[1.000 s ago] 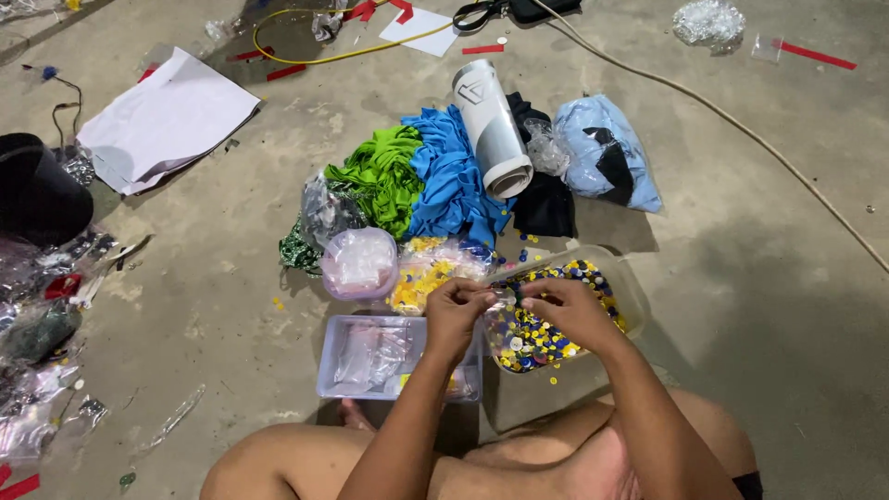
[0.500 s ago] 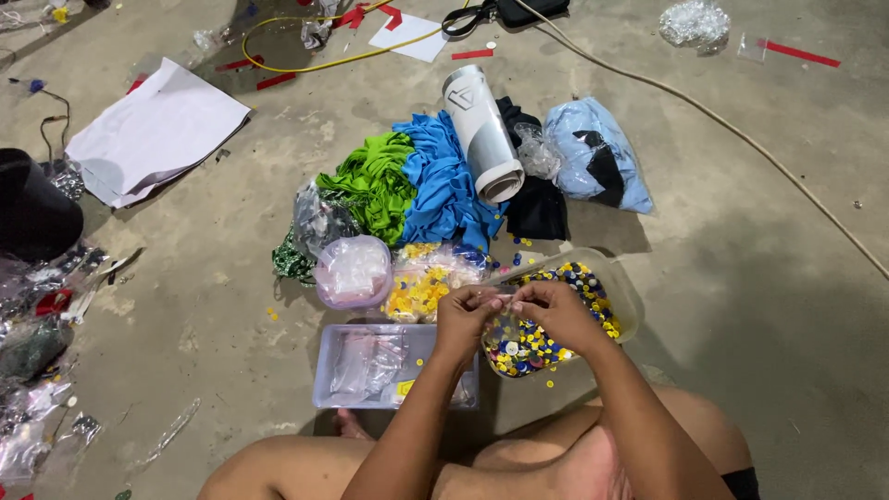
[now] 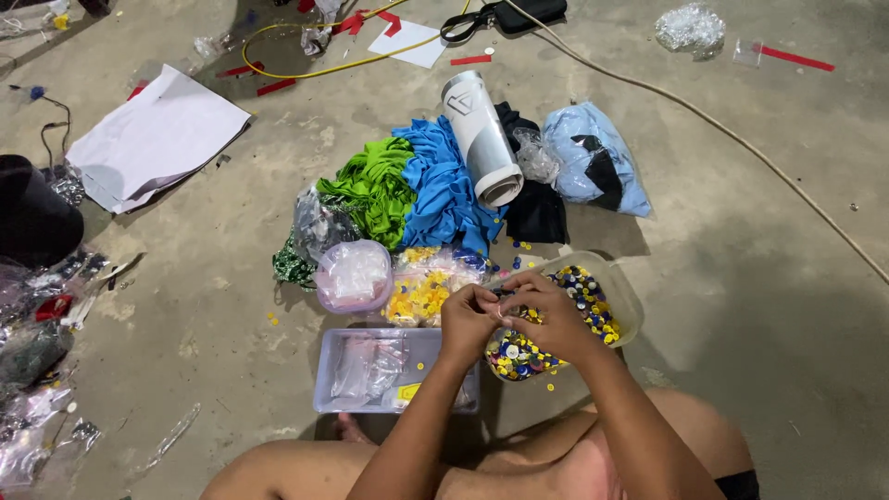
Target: Bagging small plastic components into clear plastic bags
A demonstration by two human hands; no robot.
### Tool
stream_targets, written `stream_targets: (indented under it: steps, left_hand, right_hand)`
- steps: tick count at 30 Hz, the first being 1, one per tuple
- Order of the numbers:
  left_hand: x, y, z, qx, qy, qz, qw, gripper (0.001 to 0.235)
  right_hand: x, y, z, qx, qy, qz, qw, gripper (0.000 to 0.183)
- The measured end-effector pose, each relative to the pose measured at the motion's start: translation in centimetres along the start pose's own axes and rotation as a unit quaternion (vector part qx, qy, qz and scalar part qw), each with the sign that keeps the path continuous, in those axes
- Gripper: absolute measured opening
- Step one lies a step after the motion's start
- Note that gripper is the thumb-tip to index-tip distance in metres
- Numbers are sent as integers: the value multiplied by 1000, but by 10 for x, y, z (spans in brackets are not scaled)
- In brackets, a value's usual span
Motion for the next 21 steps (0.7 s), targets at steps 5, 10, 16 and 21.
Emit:
stream_targets:
  steps: [5,10,16,21]
  left_hand:
    - [4,-32,74,-5,110,-103,989,47]
    - [7,-20,33,-46,10,-230,972,55]
    - [8,-22,47,-22,-50,-230,972,48]
    - [9,-22,51,9,-18,-199,980,50]
  right_hand:
    - [3,0,-2,17,-9,-38,999,14]
    - [5,-3,4,17,-41,-73,996,16]
    - [3,-1,8,26,12,-77,997,22]
    - [6,-4,30,35,67,-66,995,24]
Point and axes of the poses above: each hand's wrist, its own y-axis towards the middle knuckle, its own x-axis out of the palm, z = x × y, the point moved 4 cm from there along y, towards the middle knuckle, and after that the axes turned 9 degrees about -x, right-handed, at the moved point
